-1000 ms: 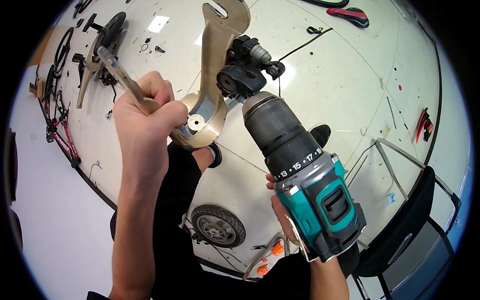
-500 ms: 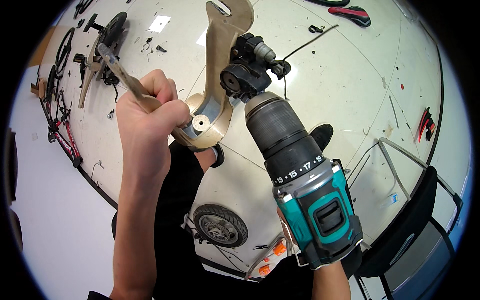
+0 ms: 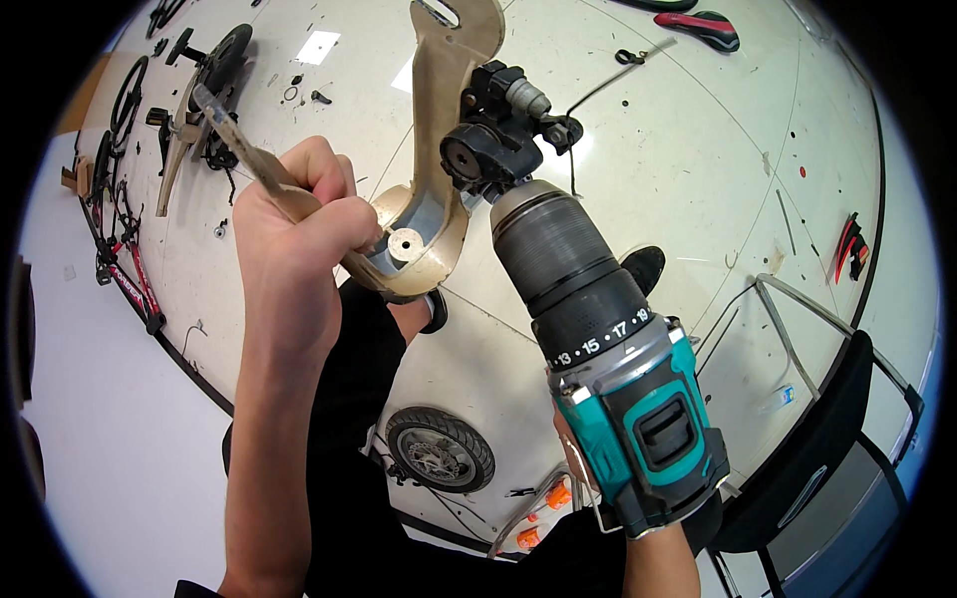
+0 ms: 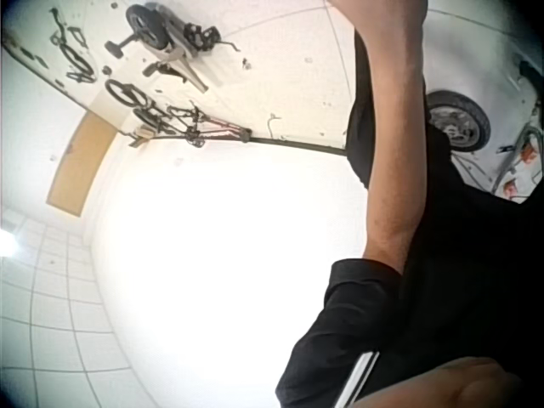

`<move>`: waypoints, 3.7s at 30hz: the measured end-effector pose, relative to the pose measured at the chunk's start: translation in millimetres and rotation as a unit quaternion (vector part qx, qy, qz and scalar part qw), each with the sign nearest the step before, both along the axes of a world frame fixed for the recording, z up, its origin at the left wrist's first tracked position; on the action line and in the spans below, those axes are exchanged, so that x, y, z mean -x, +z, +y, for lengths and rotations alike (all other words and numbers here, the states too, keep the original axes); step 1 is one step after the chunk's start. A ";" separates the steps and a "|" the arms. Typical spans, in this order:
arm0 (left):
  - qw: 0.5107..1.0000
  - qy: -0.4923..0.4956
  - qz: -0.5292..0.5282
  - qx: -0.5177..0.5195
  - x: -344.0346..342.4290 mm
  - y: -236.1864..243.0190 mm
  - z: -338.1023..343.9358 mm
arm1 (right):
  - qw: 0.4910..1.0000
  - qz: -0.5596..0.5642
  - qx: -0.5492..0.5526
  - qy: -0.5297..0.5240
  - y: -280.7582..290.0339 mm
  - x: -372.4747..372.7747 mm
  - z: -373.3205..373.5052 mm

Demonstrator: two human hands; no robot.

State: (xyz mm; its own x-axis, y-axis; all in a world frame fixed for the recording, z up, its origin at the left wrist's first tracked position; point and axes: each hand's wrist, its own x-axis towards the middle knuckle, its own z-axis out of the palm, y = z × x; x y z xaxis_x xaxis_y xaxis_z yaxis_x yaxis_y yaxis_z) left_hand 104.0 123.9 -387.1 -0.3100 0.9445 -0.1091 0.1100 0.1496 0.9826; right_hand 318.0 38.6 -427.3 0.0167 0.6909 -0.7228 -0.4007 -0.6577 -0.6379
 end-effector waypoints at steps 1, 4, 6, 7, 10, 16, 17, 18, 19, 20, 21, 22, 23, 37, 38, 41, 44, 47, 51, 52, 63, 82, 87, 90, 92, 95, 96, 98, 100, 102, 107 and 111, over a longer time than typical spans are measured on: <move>1.000 0.002 -0.002 0.000 -0.3 0.6 -0.2 | 1.000 0.015 0.008 -0.012 -0.6 -0.2 0.2; 1.000 0.012 -0.003 0.001 -1.4 2.8 -1.3 | 0.995 0.070 0.047 -0.057 -5.6 -3.2 1.9; 1.000 0.017 0.004 0.004 -1.9 3.6 -2.9 | 0.994 0.072 0.052 -0.057 -5.1 -3.6 3.5; 1.000 0.017 0.001 0.008 -1.9 4.1 -3.5 | 0.996 0.063 0.039 -0.043 -3.7 -2.4 3.7; 0.999 0.010 -0.026 0.026 -2.0 5.4 -4.8 | 0.997 -0.027 -0.052 0.054 4.5 2.4 5.5; 0.999 0.010 -0.037 0.022 -6.5 0.5 -6.1 | 0.952 -0.138 -0.199 0.184 11.7 7.0 9.0; 0.999 0.011 -0.033 0.022 -6.2 0.6 -6.4 | 0.935 -0.160 -0.232 0.216 8.9 3.7 10.3; 0.999 0.012 -0.029 0.022 -5.4 1.2 -6.6 | 0.915 -0.182 -0.264 0.244 5.9 0.3 11.6; 0.999 0.012 -0.026 0.022 -4.8 1.9 -6.8 | 0.893 -0.204 -0.296 0.272 3.9 -2.0 12.6; 0.999 0.018 -0.029 0.021 -4.0 2.5 -7.1 | 0.895 -0.193 -0.301 0.266 4.0 0.2 13.2; 0.999 0.023 -0.033 0.020 -3.0 3.2 -7.4 | 0.897 -0.182 -0.307 0.260 4.6 4.0 13.6; 0.999 0.028 -0.037 0.019 -2.6 3.2 -7.4 | 0.899 -0.171 -0.312 0.254 4.7 6.1 13.5; 0.999 0.031 -0.029 0.015 -4.0 3.8 -7.7 | 0.903 -0.207 -0.263 0.270 4.3 1.6 8.5; 1.000 0.005 -0.006 0.001 4.6 -0.1 -1.9 | 0.933 -0.113 -0.224 0.257 6.1 5.6 11.5; 1.000 0.006 -0.001 -0.005 5.6 -1.9 -0.8 | 0.951 -0.088 -0.183 0.234 6.7 6.4 11.8; 1.000 0.005 0.018 -0.021 3.2 -5.8 0.9 | 0.969 -0.098 -0.107 0.199 14.0 13.2 16.8; 0.999 0.003 0.046 -0.028 0.8 -4.5 -0.6 | 0.970 -0.092 -0.104 0.200 14.5 13.5 17.3; 0.997 0.000 0.065 -0.037 0.8 -1.2 -2.8 | 0.970 -0.094 -0.104 0.200 17.7 13.9 16.0; 0.997 0.003 0.063 -0.047 -0.6 0.1 -4.2 | 0.969 -0.070 -0.125 0.201 15.8 7.4 13.8; 0.997 0.001 0.061 -0.047 -0.1 -0.5 -4.7 | 0.969 -0.053 -0.128 0.206 14.6 5.5 13.4; 0.998 0.001 0.040 -0.048 -2.2 -9.8 -6.0 | 0.970 -0.035 -0.125 0.207 7.4 1.5 11.7; 0.997 -0.010 0.052 -0.048 -3.0 -12.7 -10.2 | 0.985 -0.028 -0.076 0.150 8.1 14.6 11.5; 0.997 -0.011 0.059 -0.056 -4.8 -14.5 -9.3 | 0.989 0.011 -0.049 0.138 6.5 15.7 12.4; 0.996 -0.011 0.074 -0.056 -5.3 -16.6 -8.5 | 0.990 0.007 -0.046 0.136 7.3 16.8 12.3; 0.995 -0.009 0.080 -0.055 -5.2 -18.4 -8.2 | 0.989 -0.002 -0.051 0.138 6.4 16.4 12.5; 0.996 -0.004 0.076 -0.054 -6.0 -19.6 -8.7 | 0.986 -0.018 -0.067 0.151 3.4 14.5 11.3; 0.996 -0.003 0.076 -0.055 -7.0 -19.0 -9.0 | 0.985 -0.025 -0.075 0.156 1.9 13.3 10.0; 0.996 -0.002 0.073 -0.059 -7.0 -18.4 -10.0 | 0.980 -0.028 -0.098 0.173 0.1 10.4 7.6; 0.996 -0.003 0.070 -0.063 -4.8 -17.6 -11.3 | 0.972 -0.022 -0.126 0.197 -0.8 5.2 6.0; 0.995 -0.007 0.074 -0.064 -2.8 -16.4 -12.8 | 0.961 -0.077 -0.146 0.222 0.1 2.8 3.9; 0.997 -0.009 0.060 -0.057 -4.9 -16.7 -11.0 | 0.937 -0.164 -0.172 0.254 1.1 -3.9 3.2; 0.996 -0.009 0.071 -0.057 -10.1 -14.0 -6.8 | 0.960 -0.096 -0.127 0.228 8.1 -5.2 9.4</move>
